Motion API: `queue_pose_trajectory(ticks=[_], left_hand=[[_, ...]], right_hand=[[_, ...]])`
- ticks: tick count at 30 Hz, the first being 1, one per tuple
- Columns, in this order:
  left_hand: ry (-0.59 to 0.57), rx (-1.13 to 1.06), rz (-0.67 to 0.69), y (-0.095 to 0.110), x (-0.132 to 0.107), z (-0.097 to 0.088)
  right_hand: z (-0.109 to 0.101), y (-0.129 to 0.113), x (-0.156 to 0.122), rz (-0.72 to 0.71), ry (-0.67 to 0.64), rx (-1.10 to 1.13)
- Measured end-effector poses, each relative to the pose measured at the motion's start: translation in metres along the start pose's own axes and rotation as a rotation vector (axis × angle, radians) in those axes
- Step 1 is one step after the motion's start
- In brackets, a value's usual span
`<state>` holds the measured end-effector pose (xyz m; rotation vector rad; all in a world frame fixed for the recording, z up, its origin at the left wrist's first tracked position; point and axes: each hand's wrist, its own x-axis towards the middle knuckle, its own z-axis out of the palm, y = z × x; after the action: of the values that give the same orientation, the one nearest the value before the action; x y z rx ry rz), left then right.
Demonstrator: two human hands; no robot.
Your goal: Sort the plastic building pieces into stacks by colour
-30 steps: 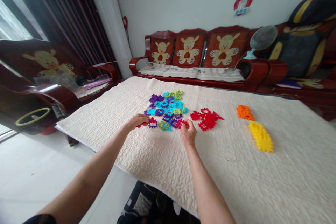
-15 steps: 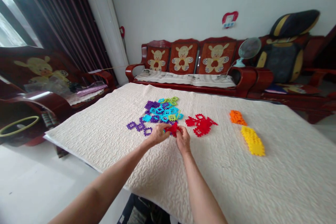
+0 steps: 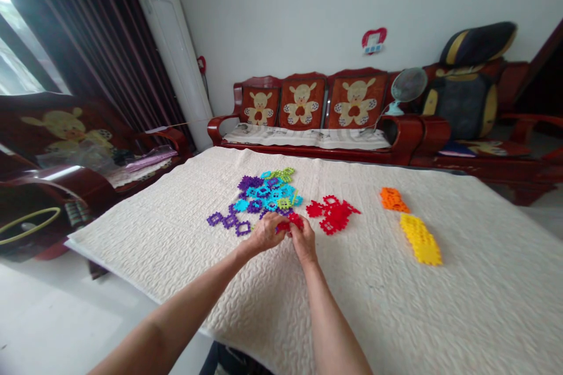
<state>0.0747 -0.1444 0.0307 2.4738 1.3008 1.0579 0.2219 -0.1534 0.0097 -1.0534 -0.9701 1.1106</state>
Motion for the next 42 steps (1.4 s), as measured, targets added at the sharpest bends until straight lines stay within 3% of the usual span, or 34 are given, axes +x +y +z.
queue_pose_trajectory(ticks=[2, 6, 9, 17, 23, 29, 34, 39, 42], left_hand=[[0.048, -0.140, -0.085, -0.003, 0.003, -0.002], [0.185, -0.409, -0.400, -0.002, 0.010, -0.002], [0.220, -0.529, -0.491, 0.007, 0.016, 0.003], [0.142, -0.437, -0.466, 0.031, 0.023, 0.023], [0.126, -0.342, -0.370, 0.029, 0.022, 0.024], [0.143, -0.340, -0.433, 0.025, 0.019, 0.024], [0.167, -0.302, -0.459, 0.016, 0.010, 0.017], [0.307, -0.212, -0.497, -0.007, -0.009, 0.003], [0.340, -0.101, -0.480, -0.026, -0.022, -0.003]], right_hand=[[-0.001, 0.000, 0.000, -0.003, 0.016, -0.006], [-0.002, 0.002, 0.001, 0.023, -0.024, 0.045], [-0.001, 0.005, 0.003, 0.061, -0.127, 0.112], [-0.003, 0.008, 0.004, 0.085, -0.258, 0.133], [0.003, -0.001, 0.000, 0.104, -0.248, 0.225], [0.003, -0.005, -0.001, 0.161, -0.261, 0.263], [0.005, -0.003, -0.003, 0.160, -0.237, 0.267], [0.001, 0.003, -0.004, 0.089, -0.243, 0.171], [-0.012, 0.000, 0.009, -0.001, -0.132, 0.078]])
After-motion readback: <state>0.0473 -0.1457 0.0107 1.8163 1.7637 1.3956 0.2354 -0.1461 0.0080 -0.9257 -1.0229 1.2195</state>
